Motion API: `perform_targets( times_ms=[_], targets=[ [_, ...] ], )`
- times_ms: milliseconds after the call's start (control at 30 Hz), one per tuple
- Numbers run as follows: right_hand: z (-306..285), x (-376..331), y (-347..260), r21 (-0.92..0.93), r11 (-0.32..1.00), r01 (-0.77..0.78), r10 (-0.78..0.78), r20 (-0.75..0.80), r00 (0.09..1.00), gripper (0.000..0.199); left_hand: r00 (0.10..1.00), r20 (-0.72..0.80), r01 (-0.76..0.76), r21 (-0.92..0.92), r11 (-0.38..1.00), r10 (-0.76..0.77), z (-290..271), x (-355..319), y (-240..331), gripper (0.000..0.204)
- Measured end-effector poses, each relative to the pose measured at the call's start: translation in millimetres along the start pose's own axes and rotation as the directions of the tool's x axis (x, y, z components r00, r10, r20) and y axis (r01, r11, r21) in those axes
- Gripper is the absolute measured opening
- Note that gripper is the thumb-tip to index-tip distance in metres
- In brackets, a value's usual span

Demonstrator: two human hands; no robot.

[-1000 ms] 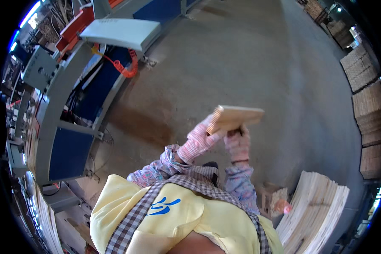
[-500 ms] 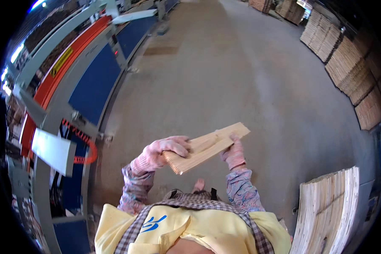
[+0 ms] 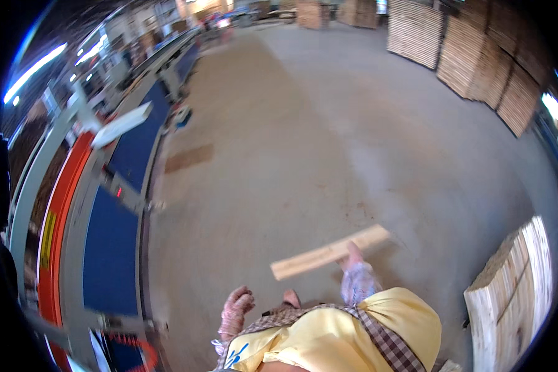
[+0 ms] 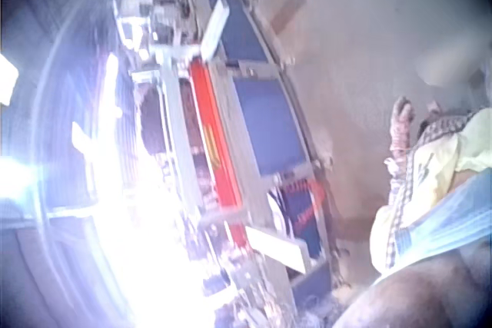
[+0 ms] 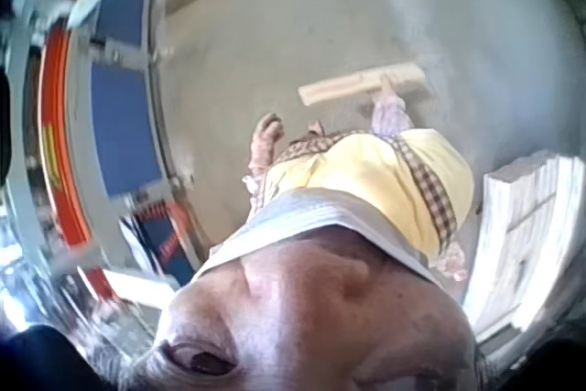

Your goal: The person picks up a wooden plank and places it into a large industrial machine. They then retrieve a wrench from a toolbox and use it to tighten bolts on the machine's frame and internal components. The person repeatedly adjusts the wooden plank and tightens various bolts along the machine's length.

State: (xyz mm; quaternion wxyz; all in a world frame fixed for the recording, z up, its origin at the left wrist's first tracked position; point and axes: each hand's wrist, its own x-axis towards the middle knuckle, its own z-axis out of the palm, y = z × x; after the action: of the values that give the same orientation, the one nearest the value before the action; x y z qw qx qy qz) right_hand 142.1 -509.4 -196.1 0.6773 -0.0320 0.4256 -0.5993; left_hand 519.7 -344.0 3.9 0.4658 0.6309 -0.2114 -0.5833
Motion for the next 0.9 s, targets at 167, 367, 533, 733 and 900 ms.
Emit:
perform_targets(
  times_ms=[167,367,533,733,900],
  targets=[
    [-99.6,12.6,-68.7,0.218,0.885,0.411,-0.223,-0.577,0.786,0.043,0.903,0.430,-0.061,0.146,0.987,-0.007,111.8,160.8,105.1,0.044],
    [-113.6,127.1,-111.4,0.186,0.728,0.660,-0.389,-0.681,0.621,0.048,0.751,0.661,-0.390,0.431,0.814,0.010,203.1,432.1,164.2,0.046],
    [-46.4,308.1,-155.1,0.118,0.865,0.488,-0.320,-0.619,0.717,0.050,1.000,0.018,-0.012,0.861,0.509,-0.006,161.3,592.9,107.7,0.040],
    [276.0,613.6,-193.9,-0.054,0.987,-0.153,0.138,-0.209,0.968,0.051,0.904,-0.058,0.138,0.977,0.160,-0.424,91.8,674.1,107.8,0.033],
    [622.6,751.3,-198.1,-0.113,0.989,-0.100,0.117,0.154,0.981,0.042,0.910,-0.196,0.295,0.925,0.240,-0.364,76.2,758.2,163.9,0.029]
  ],
)
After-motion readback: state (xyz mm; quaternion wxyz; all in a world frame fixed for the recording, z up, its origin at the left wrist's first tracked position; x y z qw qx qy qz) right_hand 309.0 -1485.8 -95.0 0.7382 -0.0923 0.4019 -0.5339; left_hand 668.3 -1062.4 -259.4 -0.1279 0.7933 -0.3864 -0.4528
